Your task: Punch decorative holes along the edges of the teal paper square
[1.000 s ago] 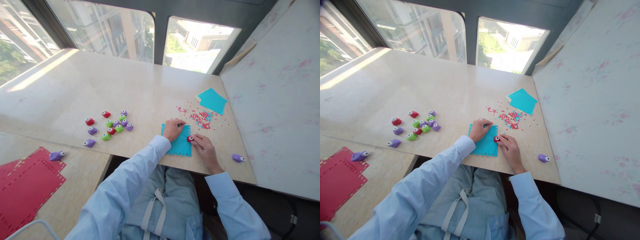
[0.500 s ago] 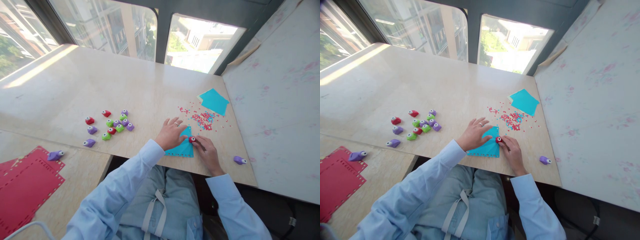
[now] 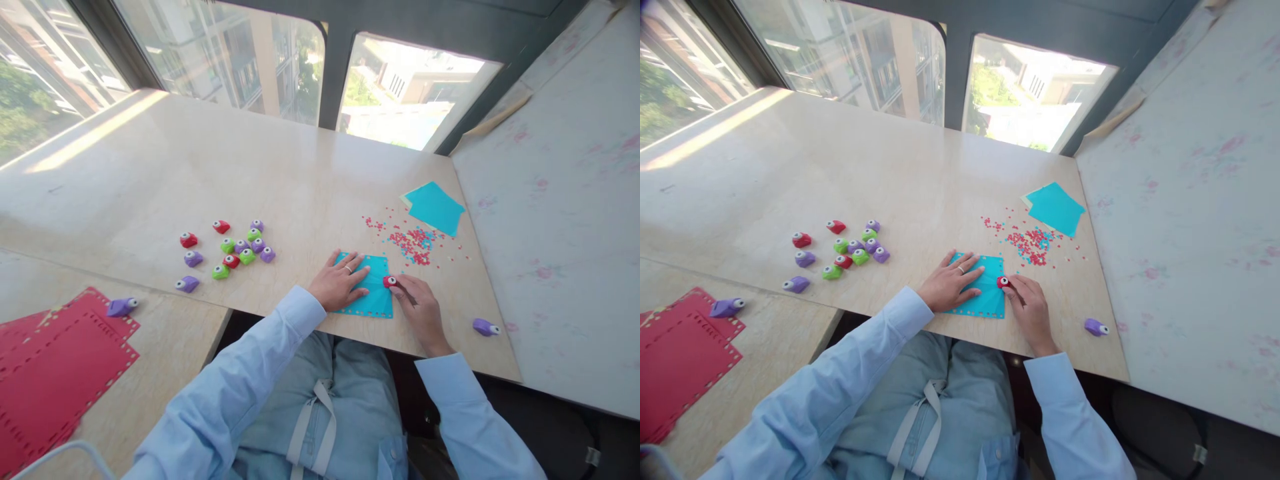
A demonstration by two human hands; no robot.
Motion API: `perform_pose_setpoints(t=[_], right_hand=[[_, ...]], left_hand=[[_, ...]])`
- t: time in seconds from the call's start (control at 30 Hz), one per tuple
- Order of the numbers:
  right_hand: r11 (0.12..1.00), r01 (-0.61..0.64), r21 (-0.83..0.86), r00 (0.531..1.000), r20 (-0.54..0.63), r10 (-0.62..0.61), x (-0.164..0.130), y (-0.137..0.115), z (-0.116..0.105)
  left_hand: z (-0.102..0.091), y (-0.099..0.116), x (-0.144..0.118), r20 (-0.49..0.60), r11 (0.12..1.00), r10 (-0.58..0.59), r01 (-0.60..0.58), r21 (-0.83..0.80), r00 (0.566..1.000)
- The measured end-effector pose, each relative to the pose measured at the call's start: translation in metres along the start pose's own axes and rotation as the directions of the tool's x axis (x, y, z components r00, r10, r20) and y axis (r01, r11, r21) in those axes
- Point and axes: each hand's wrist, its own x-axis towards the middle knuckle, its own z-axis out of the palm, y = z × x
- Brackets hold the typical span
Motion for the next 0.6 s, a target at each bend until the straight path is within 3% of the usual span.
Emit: perform_pose_setpoints(t=[0.37, 0.5, 0.6], right_hand=[[0.998, -0.059, 0.038, 0.998, 0.022, 0.058, 0.0025, 0.0004, -0.0002], [0.983, -0.145, 0.109, 0.988, 0.059, 0.139, 0.0026, -0.0007, -0.0023], [0.921, -0.305, 0.242, 0.952, 0.112, 0.286, 0.0053, -0.0018, -0.0062]], left_hand=[[0.001, -0.0002, -0.0012, -0.024, 1.0, 0.002, -0.001, 0.005, 1.0], [0.001, 0.0003, -0.0005, -0.04, 1.0, -0.004, 0.004, 0.002, 0.999], [0.0016, 0.0002, 0.0001, -0.074, 0.999, -0.007, 0.004, -0.034, 0.997]])
